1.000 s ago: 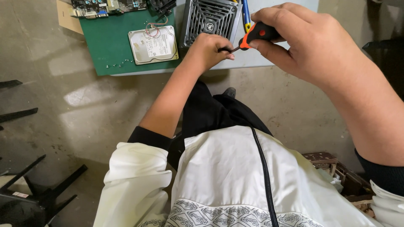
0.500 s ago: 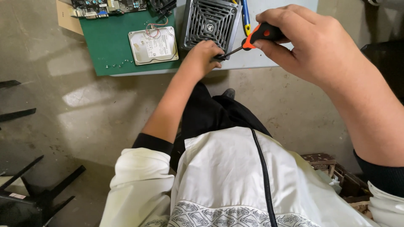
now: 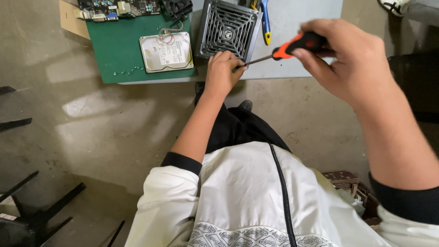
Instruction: The person uses a screwdriver to tighten screws on a computer power supply unit. They rotate the unit to access different sides and continue securing the casing with the screwdriver.
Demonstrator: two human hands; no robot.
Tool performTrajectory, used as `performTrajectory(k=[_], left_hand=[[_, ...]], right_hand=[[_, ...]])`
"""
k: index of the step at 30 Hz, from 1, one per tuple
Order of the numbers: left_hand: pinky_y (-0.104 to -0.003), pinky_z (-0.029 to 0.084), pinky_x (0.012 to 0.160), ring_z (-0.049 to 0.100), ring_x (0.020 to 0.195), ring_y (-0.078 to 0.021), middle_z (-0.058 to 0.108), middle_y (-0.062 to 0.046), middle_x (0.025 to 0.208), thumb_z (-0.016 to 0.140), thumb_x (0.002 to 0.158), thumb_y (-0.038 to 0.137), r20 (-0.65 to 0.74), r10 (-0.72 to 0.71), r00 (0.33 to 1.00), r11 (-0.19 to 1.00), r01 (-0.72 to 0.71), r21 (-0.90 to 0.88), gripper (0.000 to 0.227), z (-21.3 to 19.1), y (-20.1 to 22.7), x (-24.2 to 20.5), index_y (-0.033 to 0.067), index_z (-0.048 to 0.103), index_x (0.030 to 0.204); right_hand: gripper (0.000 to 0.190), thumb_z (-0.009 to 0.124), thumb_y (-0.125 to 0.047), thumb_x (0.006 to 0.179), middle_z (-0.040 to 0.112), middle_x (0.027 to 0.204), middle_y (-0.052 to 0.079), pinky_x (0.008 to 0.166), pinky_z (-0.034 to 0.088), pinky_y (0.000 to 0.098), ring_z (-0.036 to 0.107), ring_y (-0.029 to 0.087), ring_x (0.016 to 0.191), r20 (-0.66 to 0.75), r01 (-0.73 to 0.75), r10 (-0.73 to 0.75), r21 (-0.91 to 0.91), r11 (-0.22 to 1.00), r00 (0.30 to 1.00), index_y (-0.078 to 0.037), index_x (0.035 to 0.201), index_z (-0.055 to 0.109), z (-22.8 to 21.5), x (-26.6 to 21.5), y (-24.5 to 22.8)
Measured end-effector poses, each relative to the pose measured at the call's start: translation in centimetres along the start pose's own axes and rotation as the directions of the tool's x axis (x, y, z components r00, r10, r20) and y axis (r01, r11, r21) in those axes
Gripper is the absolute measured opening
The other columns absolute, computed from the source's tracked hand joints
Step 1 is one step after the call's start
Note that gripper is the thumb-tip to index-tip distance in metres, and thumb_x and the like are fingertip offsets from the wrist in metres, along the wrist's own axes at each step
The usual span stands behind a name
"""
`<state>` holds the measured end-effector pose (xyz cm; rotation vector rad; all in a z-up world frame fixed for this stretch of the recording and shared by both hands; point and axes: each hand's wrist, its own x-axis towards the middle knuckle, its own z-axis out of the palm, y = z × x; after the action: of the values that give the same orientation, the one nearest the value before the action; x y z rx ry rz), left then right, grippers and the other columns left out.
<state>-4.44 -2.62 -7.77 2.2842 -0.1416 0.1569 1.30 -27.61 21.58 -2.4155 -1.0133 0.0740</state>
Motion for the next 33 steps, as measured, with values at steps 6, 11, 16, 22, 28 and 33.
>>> performTrajectory(k=[6, 11, 16, 22, 28, 33], left_hand=[[-0.045, 0.046, 0.087, 0.061, 0.093, -0.0229, 0.062, 0.004, 0.091, 0.092, 0.088, 0.023, -0.038, 0.010, 0.999, 0.999, -0.009, 0.037, 0.013, 0.5, -0.1, -0.6, 0.0160, 0.088, 0.098], [-0.043, 0.046, 0.083, 0.062, 0.092, -0.0236, 0.065, 0.004, 0.095, 0.092, 0.088, 0.024, -0.026, 0.046, 0.999, 0.997, -0.045, 0.063, 0.013, -0.2, -0.3, -0.4, 0.0189, 0.088, 0.099], [-0.043, 0.044, 0.085, 0.062, 0.095, -0.0245, 0.065, 0.002, 0.098, 0.088, 0.095, 0.027, 0.063, 0.055, 0.996, 0.996, -0.059, 0.066, 0.013, -1.9, 0.5, -0.4, 0.0173, 0.086, 0.104], [-0.040, 0.036, 0.096, 0.062, 0.108, -0.0210, 0.068, 0.006, 0.111, 0.083, 0.100, 0.032, 0.216, 0.006, 0.976, 0.999, 0.002, -0.040, 0.013, -6.0, 3.4, 0.7, 0.0206, 0.082, 0.107], [-0.024, 0.056, 0.099, 0.076, 0.110, -0.0105, 0.084, 0.000, 0.109, 0.092, 0.090, 0.017, 0.311, -0.236, 0.921, 0.797, 0.367, -0.480, 0.016, -11.9, 8.2, 1.3, 0.0138, 0.085, 0.104], [-0.034, 0.071, 0.098, 0.083, 0.105, -0.0241, 0.081, -0.016, 0.104, 0.090, 0.086, -0.009, 0.208, -0.137, 0.968, 0.525, 0.250, -0.814, 0.036, -13.9, 11.2, 1.1, 0.0047, 0.072, 0.114]], right_hand=[[0.033, 0.082, 0.005, 0.111, 0.075, 0.133, 0.025, 0.079, 0.054, 0.0285, 0.065, 0.020, 0.098, -0.041, -0.365, 0.398, 0.320, 0.874, 0.917, 0.010, 0.141, 0.067, 0.7, -6.9, 3.1], [0.042, 0.075, -0.006, 0.095, 0.073, 0.117, 0.005, 0.086, 0.048, 0.0266, 0.060, 0.013, 0.094, 0.210, -0.652, 0.619, 0.296, 0.698, 0.757, -0.008, 0.138, 0.077, 2.5, -9.5, 6.9], [0.032, 0.086, -0.005, 0.098, 0.076, 0.121, 0.010, 0.094, 0.052, 0.0267, 0.065, 0.016, 0.103, 0.167, -0.609, 0.607, 0.444, 0.657, 0.777, -0.002, 0.129, 0.079, 6.7, -13.2, 10.5], [0.029, 0.086, -0.007, 0.095, 0.076, 0.116, 0.004, 0.085, 0.045, 0.0245, 0.060, 0.011, 0.099, 0.210, -0.706, 0.757, 0.572, 0.418, 0.618, -0.007, 0.124, 0.081, 10.2, -16.6, 11.1], [0.031, 0.085, -0.001, 0.094, 0.077, 0.126, 0.017, 0.091, 0.051, 0.0289, 0.068, 0.021, 0.108, 0.010, -0.578, 0.725, 0.610, 0.542, 0.689, 0.002, 0.123, 0.078, 8.5, -21.4, 9.8], [0.031, 0.083, 0.005, 0.089, 0.075, 0.124, 0.023, 0.097, 0.057, 0.0306, 0.072, 0.029, 0.109, -0.093, -0.443, 0.690, 0.703, 0.556, 0.718, 0.005, 0.119, 0.075, 5.8, -21.3, 7.0]])
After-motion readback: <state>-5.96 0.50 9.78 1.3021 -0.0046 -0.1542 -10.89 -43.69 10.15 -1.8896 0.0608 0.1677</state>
